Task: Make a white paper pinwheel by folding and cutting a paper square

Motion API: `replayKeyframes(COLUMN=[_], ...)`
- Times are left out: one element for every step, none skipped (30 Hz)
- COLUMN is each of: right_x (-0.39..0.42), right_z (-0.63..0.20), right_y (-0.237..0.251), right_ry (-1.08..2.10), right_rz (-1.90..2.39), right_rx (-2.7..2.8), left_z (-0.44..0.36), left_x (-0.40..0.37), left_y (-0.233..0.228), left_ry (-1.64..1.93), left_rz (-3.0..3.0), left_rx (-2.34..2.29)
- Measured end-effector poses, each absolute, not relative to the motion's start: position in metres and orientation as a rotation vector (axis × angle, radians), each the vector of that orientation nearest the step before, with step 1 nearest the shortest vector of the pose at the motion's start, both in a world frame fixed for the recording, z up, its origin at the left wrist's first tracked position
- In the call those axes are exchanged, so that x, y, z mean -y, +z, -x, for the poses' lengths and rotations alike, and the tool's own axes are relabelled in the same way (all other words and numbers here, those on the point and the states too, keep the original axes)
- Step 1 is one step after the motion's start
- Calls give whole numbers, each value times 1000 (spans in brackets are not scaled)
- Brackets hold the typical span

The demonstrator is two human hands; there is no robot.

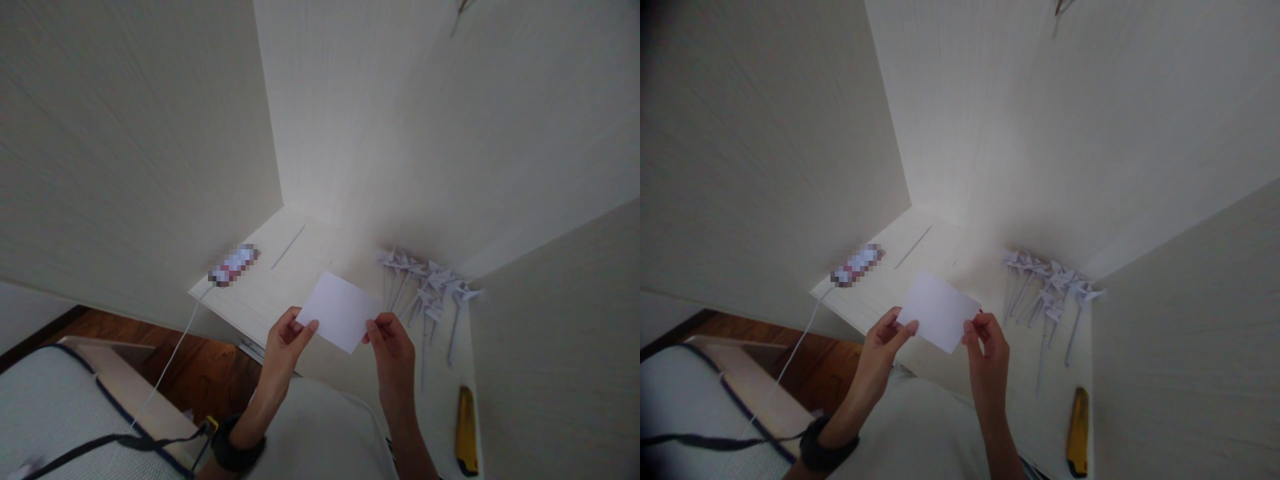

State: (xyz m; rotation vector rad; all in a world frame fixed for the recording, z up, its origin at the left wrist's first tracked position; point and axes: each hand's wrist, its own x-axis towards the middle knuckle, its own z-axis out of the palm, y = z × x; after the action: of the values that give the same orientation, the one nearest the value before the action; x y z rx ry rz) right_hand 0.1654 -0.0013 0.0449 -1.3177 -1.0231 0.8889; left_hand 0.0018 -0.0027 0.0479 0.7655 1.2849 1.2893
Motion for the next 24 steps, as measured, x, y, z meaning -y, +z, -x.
replayKeyframes(right_x=[1, 0, 0, -1, -1, -2, -2, -3, -3, -3, -3, -2, -2, -2, -2, -2, -2, -2, -2, -1, -1, -1, -1, -1], right_z=[-166, -168, -169, -170, -171, -172, -173, -174, -175, -176, -176, -177, -177, -177, -177, -177, -177, -177, -177, -177, -176, -176, -176, -176], right_y=[44, 44, 44, 43, 43, 43, 43, 43, 43, 43, 44, 44, 44, 44, 45, 45, 45, 45, 45, 45, 44, 44, 43, 43], right_ry=[886, 881, 876, 871, 866, 861, 857, 853, 850, 846, 843, 841, 840, 839, 839, 839, 839, 840, 842, 844, 846, 848, 849, 850], right_rz=[1321, 1324, 1327, 1330, 1333, 1336, 1337, 1339, 1340, 1340, 1341, 1342, 1344, 1345, 1344, 1344, 1342, 1341, 1340, 1340, 1339, 1339, 1338, 1337], right_rx=[1018, 1011, 1005, 999, 993, 987, 983, 978, 974, 970, 967, 965, 965, 965, 966, 966, 967, 968, 969, 969, 969, 968, 966, 964], left_z=[0, 1, 2, 4, 4, 5, 5, 5, 5, 5, 5, 4, 4, 5, 5, 5, 5, 5, 5, 5, 5, 5, 5, 5], left_x=[3, 2, 2, 2, 2, 1, 1, 1, 1, 1, 1, 1, 1, 1, 1, 1, 1, 2, 2, 2, 2, 2, 1, 1], left_y=[48, 47, 47, 47, 48, 48, 49, 50, 50, 50, 51, 50, 50, 50, 49, 49, 49, 49, 50, 50, 50, 51, 51, 51], left_ry=[1293, 1297, 1302, 1307, 1311, 1314, 1317, 1318, 1318, 1317, 1317, 1317, 1317, 1318, 1318, 1319, 1321, 1322, 1322, 1323, 1323, 1323, 1323, 1323], left_rz=[-777, -790, -803, -818, -832, -845, -854, -861, -867, -870, -874, -876, -879, -881, -882, -881, -880, -879, -878, -878, -878, -878, -878, -876], left_rx=[-1285, -1287, -1288, -1292, -1294, -1297, -1300, -1302, -1304, -1306, -1308, -1311, -1313, -1315, -1318, -1321, -1324, -1327, -1330, -1332, -1334, -1336, -1338, -1340])
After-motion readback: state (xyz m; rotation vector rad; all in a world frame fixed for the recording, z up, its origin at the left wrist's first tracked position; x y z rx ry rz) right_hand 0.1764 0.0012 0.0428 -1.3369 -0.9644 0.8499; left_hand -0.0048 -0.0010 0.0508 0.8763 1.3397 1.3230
